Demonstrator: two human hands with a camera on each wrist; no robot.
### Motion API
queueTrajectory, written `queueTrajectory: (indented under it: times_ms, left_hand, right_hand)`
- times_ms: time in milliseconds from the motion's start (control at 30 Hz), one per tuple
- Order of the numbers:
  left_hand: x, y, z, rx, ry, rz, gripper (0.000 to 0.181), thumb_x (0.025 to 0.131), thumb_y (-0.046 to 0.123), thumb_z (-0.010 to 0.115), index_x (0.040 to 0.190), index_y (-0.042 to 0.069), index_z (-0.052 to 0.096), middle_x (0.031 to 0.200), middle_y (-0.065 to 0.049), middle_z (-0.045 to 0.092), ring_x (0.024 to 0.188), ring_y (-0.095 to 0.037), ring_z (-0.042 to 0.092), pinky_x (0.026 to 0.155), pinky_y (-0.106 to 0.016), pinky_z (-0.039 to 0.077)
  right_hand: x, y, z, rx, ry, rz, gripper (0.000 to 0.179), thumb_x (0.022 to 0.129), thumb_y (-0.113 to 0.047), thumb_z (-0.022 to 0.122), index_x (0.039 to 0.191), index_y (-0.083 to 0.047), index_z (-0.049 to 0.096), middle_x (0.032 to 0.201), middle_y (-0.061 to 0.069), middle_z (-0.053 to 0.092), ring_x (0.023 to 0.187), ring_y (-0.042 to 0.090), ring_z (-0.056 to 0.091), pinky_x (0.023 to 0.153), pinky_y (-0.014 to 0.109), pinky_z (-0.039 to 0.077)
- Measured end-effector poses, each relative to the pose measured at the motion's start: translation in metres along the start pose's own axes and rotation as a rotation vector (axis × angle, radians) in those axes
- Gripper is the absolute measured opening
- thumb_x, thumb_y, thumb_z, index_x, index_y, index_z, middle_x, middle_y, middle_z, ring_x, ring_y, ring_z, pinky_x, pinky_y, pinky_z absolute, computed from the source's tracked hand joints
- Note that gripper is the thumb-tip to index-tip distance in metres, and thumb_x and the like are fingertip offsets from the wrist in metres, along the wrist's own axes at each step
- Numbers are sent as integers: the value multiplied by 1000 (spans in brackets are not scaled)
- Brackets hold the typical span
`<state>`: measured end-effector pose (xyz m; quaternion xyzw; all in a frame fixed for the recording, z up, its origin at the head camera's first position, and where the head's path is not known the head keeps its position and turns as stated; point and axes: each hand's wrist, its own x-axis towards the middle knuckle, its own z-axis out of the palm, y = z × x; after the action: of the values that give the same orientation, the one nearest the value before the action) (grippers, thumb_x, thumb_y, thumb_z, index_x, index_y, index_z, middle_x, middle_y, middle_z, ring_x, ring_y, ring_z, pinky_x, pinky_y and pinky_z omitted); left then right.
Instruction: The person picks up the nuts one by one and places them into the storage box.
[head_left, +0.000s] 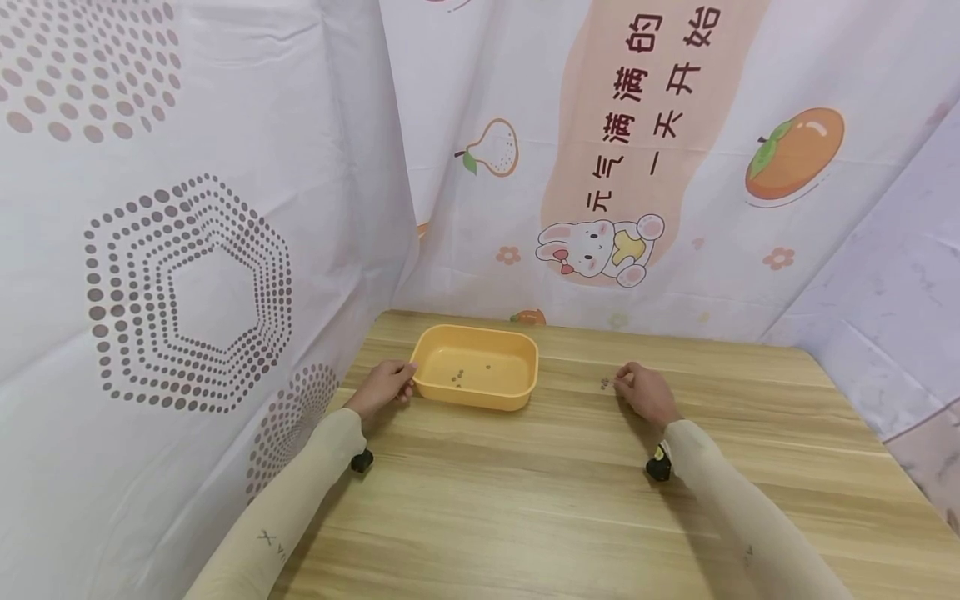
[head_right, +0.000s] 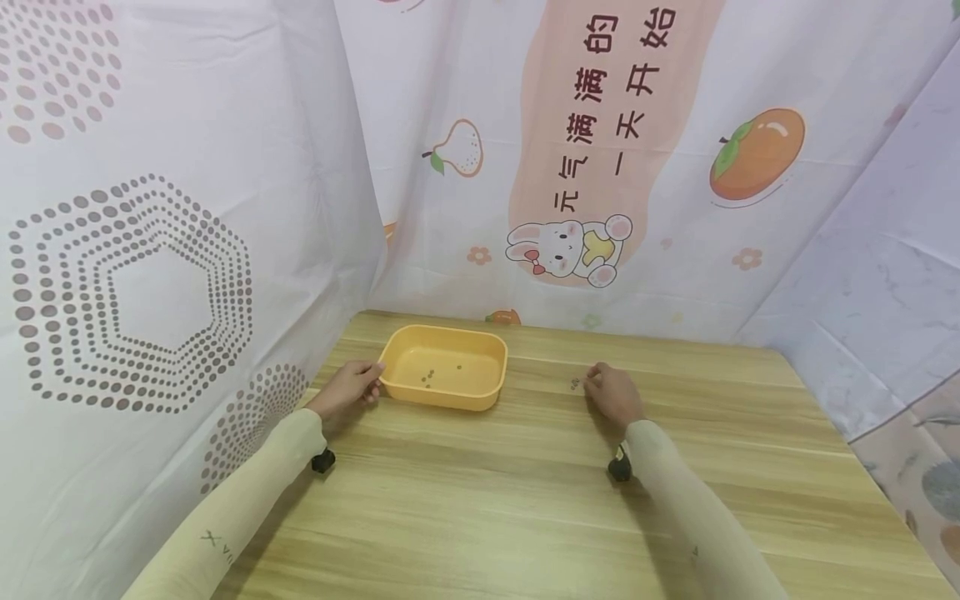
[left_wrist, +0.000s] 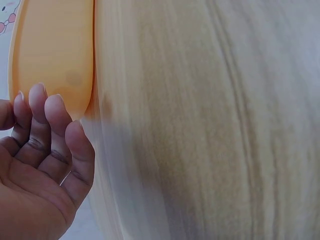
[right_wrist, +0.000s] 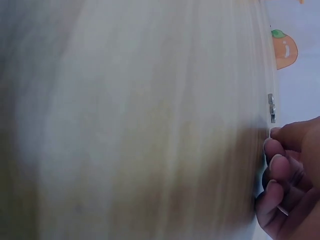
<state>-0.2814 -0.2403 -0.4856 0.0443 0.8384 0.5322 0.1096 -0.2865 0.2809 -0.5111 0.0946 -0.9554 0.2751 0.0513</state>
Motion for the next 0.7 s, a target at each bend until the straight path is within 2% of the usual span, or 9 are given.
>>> queueTrajectory:
  times_ms: [133,267,467,700]
  left_hand:
    - [0,0,0,-4,2,-3,40,111,34,48,95,1,64,79,-8,63,66,-15,59,60,-27,53]
    - [-2,3,0,9,16,-1,40,111,35,48,96,1,64,80,-8,64,67,-16,60,61,-27,53]
    - [-2,2,0,15,11,1,41,111,35,49,95,1,64,79,-8,64,66,-16,60,61,-27,53]
    - [-2,3,1,-5,9,-5,40,111,32,49,93,0,63,78,-8,63,66,-16,59,60,-27,53]
  right_hand:
    - [4,2,2,-21,-2,-47,27,103,-20,65,123,-1,65,72,3,64,58,16,54,55,36,45]
    - [8,0,2,-24,-11,-69,21,104,-20,64,119,-7,69,70,0,64,57,17,53,56,36,44]
    - [8,-3,3,-27,-38,-60,11,103,-18,65,107,-11,72,69,-2,62,59,17,51,56,35,41]
    - [8,-1,6,-16,-67,-36,12,104,-22,64,106,-13,71,67,-1,59,57,18,49,55,34,40]
